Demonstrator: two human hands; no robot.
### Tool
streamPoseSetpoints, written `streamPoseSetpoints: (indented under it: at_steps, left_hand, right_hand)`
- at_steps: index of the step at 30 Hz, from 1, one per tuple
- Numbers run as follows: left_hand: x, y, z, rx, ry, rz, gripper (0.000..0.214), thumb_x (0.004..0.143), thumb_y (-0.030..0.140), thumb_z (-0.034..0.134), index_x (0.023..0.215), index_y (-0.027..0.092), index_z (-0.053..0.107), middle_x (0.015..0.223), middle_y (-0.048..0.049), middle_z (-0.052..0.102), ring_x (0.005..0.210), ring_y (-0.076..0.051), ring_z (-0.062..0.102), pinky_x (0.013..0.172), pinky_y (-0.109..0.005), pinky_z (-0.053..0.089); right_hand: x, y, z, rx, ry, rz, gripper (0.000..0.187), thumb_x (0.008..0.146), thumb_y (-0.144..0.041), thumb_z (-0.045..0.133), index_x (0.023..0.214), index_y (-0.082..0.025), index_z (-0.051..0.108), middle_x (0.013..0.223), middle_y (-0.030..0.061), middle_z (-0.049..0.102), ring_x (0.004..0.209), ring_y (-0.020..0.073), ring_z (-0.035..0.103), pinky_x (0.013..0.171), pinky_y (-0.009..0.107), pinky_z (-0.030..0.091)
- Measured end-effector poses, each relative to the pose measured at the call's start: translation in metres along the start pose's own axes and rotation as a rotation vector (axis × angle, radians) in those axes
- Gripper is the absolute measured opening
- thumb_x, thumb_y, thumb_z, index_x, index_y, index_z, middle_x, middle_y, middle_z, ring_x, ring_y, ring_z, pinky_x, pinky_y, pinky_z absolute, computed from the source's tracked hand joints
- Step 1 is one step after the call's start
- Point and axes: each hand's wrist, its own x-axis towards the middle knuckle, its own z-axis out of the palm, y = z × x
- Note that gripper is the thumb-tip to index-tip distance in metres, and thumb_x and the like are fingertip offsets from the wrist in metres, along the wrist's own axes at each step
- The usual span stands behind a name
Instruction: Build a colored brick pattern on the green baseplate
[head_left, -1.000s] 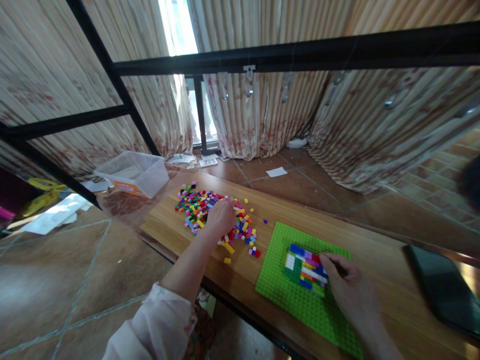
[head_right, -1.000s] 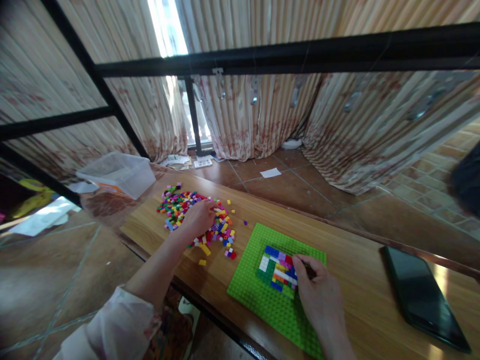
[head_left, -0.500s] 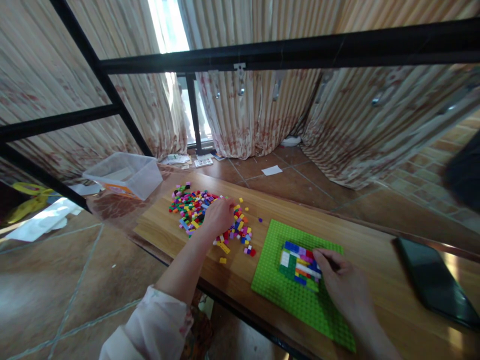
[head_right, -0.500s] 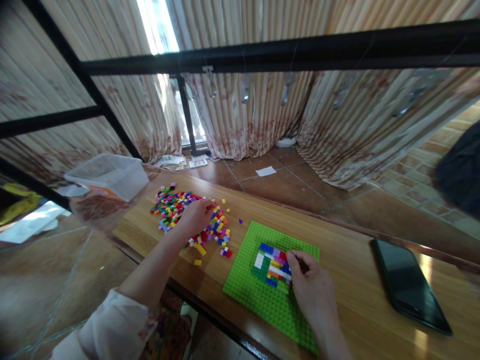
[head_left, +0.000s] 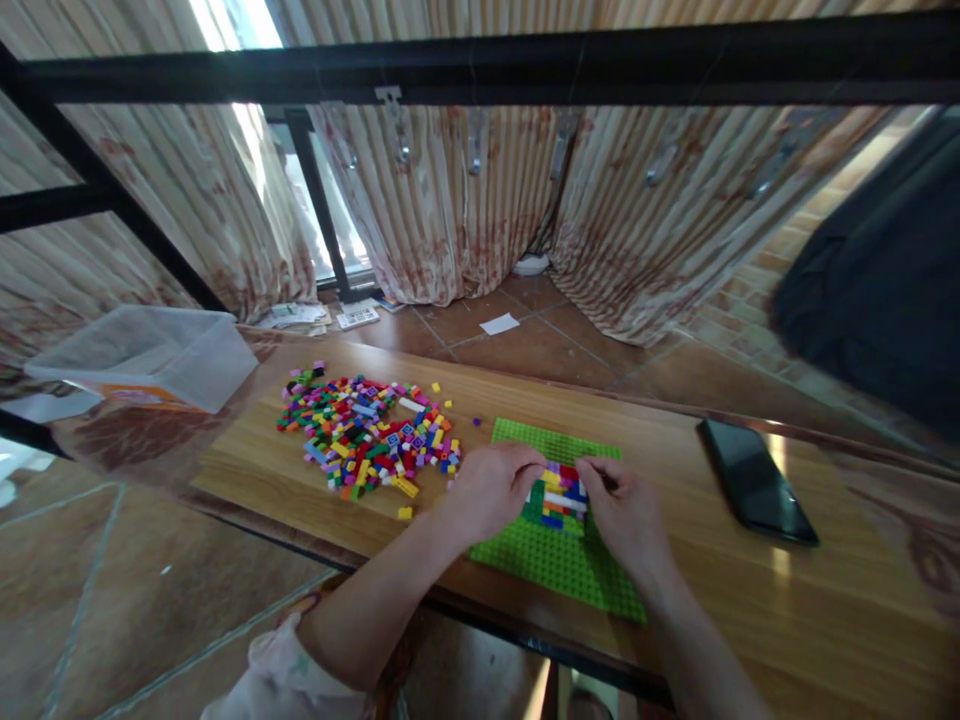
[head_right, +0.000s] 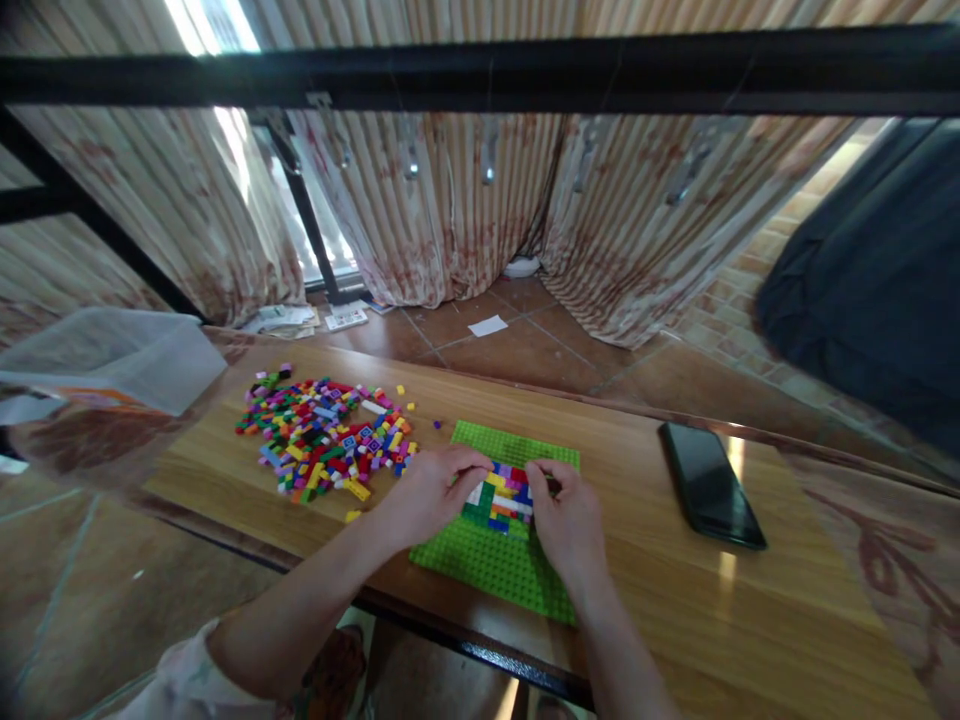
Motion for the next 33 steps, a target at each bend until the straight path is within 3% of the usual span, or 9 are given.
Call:
streamPoseSetpoints:
  at_steps: [6, 13, 33]
  left_hand:
    - [0.002, -0.001, 0.016, 0.129, 0.052, 0.019, 0.023, 0.095, 0.027, 0.047, 0.095, 0.020, 0.069, 0.094, -0.0032, 0.071, 0.090, -0.016, 0.064, 0.084, -0.028, 0.048]
    - [0.001, 0.000, 0.029, 0.270, 0.018, 0.047, 0.026, 0.097, 0.030, 0.043, 0.095, 0.020, 0.067, 0.087, -0.0031, 0.070, 0.084, -0.017, 0.063, 0.078, -0.029, 0.049]
    - [0.000, 0.003, 0.030, 0.405, 0.041, 0.162, 0.021, 0.096, 0.024, 0.045, 0.087, 0.018, 0.064, 0.081, -0.0030, 0.070, 0.078, -0.018, 0.063, 0.074, -0.031, 0.045]
  right_hand:
    - [0.000, 0.000, -0.001, 0.007, -0.015, -0.009, 0.042, 0.084, -0.050, 0.049, 0.089, -0.016, 0.072, 0.093, 0.0100, 0.073, 0.084, 0.0235, 0.065, 0.075, 0.033, 0.047]
    - [-0.002, -0.003, -0.003, -0.012, -0.013, -0.025, 0.038, 0.086, -0.048, 0.048, 0.087, -0.018, 0.072, 0.091, 0.0085, 0.073, 0.082, 0.0226, 0.065, 0.075, 0.033, 0.046]
    - [0.000, 0.008, -0.003, 0.204, -0.120, 0.024, 0.036, 0.078, -0.049, 0.063, 0.094, -0.018, 0.072, 0.095, 0.0083, 0.074, 0.083, 0.0223, 0.068, 0.076, 0.034, 0.052]
